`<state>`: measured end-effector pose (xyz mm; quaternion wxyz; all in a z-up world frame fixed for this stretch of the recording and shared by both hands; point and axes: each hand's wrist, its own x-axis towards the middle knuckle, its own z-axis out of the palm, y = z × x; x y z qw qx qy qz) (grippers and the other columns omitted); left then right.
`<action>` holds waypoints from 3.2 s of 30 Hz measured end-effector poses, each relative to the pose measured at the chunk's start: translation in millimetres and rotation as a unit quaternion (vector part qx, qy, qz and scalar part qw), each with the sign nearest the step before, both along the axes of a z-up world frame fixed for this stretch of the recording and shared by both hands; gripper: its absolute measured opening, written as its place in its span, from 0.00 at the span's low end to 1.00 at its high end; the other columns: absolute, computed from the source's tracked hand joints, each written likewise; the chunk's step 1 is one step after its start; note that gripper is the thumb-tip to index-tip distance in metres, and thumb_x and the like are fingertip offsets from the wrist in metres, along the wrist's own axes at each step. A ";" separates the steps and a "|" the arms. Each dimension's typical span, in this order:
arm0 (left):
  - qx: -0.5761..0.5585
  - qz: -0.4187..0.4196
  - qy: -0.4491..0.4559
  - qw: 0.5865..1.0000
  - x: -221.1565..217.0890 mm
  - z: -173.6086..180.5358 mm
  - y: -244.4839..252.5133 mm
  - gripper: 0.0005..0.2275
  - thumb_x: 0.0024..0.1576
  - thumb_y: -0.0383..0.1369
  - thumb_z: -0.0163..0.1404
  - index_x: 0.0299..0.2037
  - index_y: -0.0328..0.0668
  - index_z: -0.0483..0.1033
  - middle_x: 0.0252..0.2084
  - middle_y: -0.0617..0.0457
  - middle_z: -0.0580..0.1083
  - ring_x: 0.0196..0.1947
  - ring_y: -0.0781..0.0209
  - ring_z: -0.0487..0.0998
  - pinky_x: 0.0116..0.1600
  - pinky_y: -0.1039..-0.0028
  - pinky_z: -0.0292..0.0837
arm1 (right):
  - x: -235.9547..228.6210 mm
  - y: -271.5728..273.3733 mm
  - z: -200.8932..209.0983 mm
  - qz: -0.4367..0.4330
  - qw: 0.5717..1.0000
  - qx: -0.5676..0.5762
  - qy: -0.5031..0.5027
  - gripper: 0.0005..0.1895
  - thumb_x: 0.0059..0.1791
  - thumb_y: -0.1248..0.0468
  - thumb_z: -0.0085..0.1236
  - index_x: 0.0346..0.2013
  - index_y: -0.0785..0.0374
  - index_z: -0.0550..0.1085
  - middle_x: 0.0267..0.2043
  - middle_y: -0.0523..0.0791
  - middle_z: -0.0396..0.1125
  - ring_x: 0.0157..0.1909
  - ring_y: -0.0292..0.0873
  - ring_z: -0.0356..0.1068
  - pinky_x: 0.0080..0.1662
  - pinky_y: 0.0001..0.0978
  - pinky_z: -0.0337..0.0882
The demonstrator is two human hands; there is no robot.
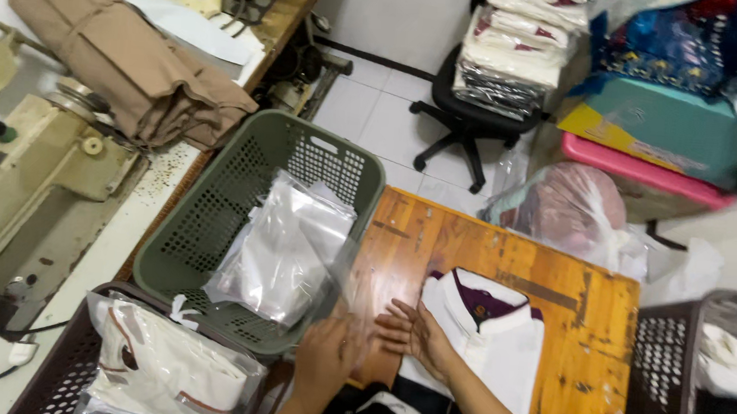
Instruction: The person picks up a plastic bag from a basket, places a folded shirt inside the bag, and then puts the bagged shirt into another basket with other items.
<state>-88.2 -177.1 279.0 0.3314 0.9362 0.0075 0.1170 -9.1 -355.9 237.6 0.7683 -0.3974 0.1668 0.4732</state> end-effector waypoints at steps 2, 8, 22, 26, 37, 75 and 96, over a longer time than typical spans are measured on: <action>-0.034 -0.047 -0.006 0.998 -3.1 7.4 -21.6 0.13 0.47 0.28 0.40 0.41 0.40 0.71 0.35 0.50 0.73 0.35 0.51 0.70 0.43 0.66 0.60 | -6.5 -24.7 -32.7 -0.034 0.999 0.034 -0.024 0.34 0.41 0.46 0.32 0.58 0.57 0.52 0.54 0.53 0.57 0.51 0.52 0.61 0.49 0.45 0.62; -0.088 -0.255 -0.084 0.959 -8.9 -0.1 -72.2 0.11 0.47 0.25 0.38 0.38 0.41 0.71 0.31 0.51 0.69 0.36 0.54 0.68 0.43 0.68 0.59 | -46.0 -72.6 -17.3 -0.100 0.990 -0.032 -0.091 0.27 0.46 0.52 0.34 0.57 0.59 0.54 0.47 0.47 0.61 0.48 0.43 0.61 0.47 0.33 0.62; -0.303 -0.047 0.376 0.874 12.6 -47.4 -105.3 0.25 0.58 0.43 0.24 0.48 0.28 0.66 0.47 0.26 0.64 0.51 0.35 0.62 0.58 0.60 0.52 | -89.2 -154.9 -69.6 -0.305 0.923 -0.186 -0.141 0.10 0.46 0.57 0.48 0.25 0.56 0.61 0.25 0.41 0.65 0.32 0.39 0.68 0.41 0.27 0.68; -0.368 0.051 0.535 0.759 4.9 -103.4 -110.8 0.30 0.46 0.46 0.50 0.53 0.31 0.58 0.43 0.38 0.66 0.33 0.53 0.75 0.24 0.79 0.68 | -98.5 -173.1 -80.1 -0.316 0.892 -0.303 -0.112 0.12 0.43 0.59 0.54 0.27 0.59 0.60 0.24 0.43 0.65 0.26 0.40 0.70 0.29 0.26 0.72; -0.248 0.062 0.433 0.865 -6.3 -202.5 -109.2 0.11 0.41 0.39 0.52 0.29 0.41 0.77 0.27 0.48 0.73 0.33 0.55 0.74 0.34 0.72 0.67 | -147.7 -189.3 -103.5 -0.351 0.835 -0.414 -0.096 0.11 0.42 0.64 0.55 0.33 0.63 0.64 0.24 0.44 0.64 0.25 0.37 0.68 0.26 0.19 0.69; -0.230 0.084 0.441 0.864 -60.5 -247.0 -68.8 0.14 0.37 0.38 0.60 0.30 0.38 0.76 0.21 0.54 0.70 0.26 0.61 0.72 0.30 0.75 0.66 | -178.1 -191.4 -135.1 -0.297 0.716 -0.625 -0.090 0.10 0.36 0.58 0.61 0.29 0.54 0.75 0.20 0.42 0.62 0.28 0.38 0.63 0.34 0.29 0.63; -0.335 0.308 0.300 0.839 -5.9 -155.3 -61.2 0.07 0.46 0.30 0.45 0.27 0.32 0.72 0.25 0.48 0.72 0.21 0.55 0.76 0.21 0.74 0.71 | -89.3 -188.8 -85.5 -0.173 0.704 -0.678 -0.119 0.28 0.40 0.54 0.42 0.50 0.67 0.58 0.40 0.47 0.65 0.48 0.53 0.61 0.49 0.44 0.57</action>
